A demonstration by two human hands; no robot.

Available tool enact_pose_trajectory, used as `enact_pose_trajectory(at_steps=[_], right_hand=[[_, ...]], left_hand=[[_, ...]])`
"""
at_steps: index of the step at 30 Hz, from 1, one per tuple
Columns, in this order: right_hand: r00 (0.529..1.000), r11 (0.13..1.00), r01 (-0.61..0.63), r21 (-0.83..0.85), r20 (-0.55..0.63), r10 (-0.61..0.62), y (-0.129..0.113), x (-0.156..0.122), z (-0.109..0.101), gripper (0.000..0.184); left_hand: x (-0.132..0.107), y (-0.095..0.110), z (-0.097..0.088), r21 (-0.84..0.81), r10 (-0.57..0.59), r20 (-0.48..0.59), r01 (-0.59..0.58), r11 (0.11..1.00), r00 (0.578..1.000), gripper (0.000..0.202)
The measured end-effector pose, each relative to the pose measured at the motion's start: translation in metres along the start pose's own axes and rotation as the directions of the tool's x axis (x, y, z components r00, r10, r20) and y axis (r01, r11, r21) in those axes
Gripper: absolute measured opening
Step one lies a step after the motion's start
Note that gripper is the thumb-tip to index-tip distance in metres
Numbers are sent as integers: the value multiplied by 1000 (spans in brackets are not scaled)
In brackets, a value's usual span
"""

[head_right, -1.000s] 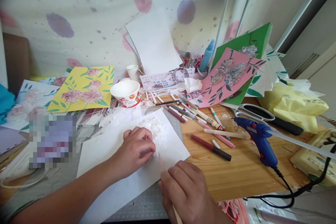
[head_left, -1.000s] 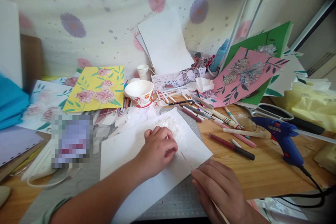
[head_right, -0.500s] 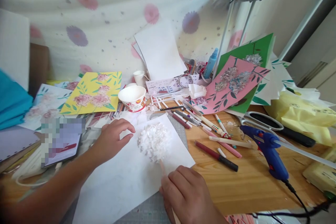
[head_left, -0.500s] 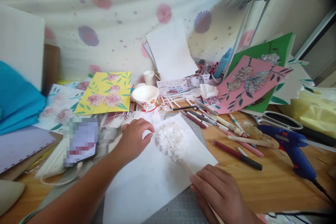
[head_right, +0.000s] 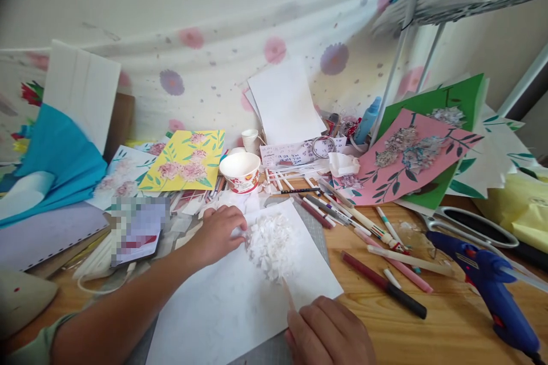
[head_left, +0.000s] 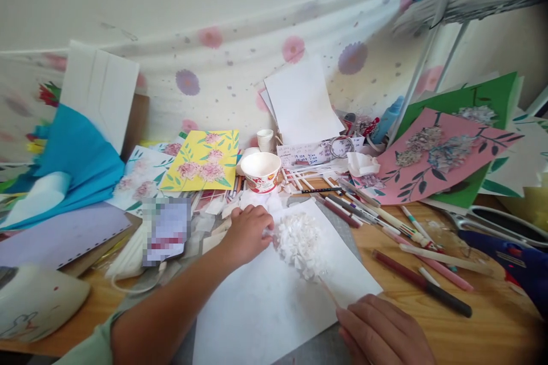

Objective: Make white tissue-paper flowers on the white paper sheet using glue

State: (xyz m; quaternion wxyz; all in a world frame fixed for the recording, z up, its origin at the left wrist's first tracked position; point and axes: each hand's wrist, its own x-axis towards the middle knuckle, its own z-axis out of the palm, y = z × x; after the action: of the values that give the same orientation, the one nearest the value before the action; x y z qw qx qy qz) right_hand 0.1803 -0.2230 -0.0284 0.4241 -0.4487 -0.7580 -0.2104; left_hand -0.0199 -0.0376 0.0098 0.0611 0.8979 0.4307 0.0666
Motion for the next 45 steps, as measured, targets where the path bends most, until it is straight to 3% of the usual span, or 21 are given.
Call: enact_pose_trajectory(at_steps=[5, 8, 11, 13, 14, 18, 23, 30, 37, 45], right_hand=[[992, 995, -75, 72, 106, 67, -6, 0, -3, 20], [981, 989, -119, 87, 165, 104, -8, 2, -7, 18], [979, 987, -115, 111, 181, 94, -8, 4, -10, 16], [983, 984, -86, 153, 174, 59, -7, 4, -12, 15], [985, 982, -72, 173, 166, 43, -8, 3, -13, 14], [997, 979, -43, 201, 67, 30, -10, -4, -21, 14], [993, 981, -118, 153, 8, 118, -9, -7, -26, 16], [981, 977, -166, 134, 125, 150, -7, -3, -11, 14], [970, 974, -192, 120, 177, 169, -7, -5, -9, 18], [954, 967, -206, 148, 250, 165, -6, -3, -7, 19]], left_hand=[[-3, 4, -9, -15, -31, -63, 30, 999, 998, 12], [-11, 21, -25, -212, 58, -69, -71, 975, 996, 10], [-21, 47, -35, -605, 225, -23, -193, 772, 974, 8], [-24, 64, -31, -717, 284, 20, -184, 673, 959, 6], [-24, 70, -26, -724, 287, 53, -162, 670, 956, 6], [-19, 84, 2, -566, 154, 163, -35, 824, 975, 6], [-18, 83, 18, -352, 102, 129, -51, 935, 986, 9], [-19, 85, 22, -245, 149, 32, -137, 960, 988, 10], [-24, 81, 23, -138, 244, -37, -246, 959, 969, 7], [-26, 76, 22, -109, 241, -52, -245, 963, 969, 9]])
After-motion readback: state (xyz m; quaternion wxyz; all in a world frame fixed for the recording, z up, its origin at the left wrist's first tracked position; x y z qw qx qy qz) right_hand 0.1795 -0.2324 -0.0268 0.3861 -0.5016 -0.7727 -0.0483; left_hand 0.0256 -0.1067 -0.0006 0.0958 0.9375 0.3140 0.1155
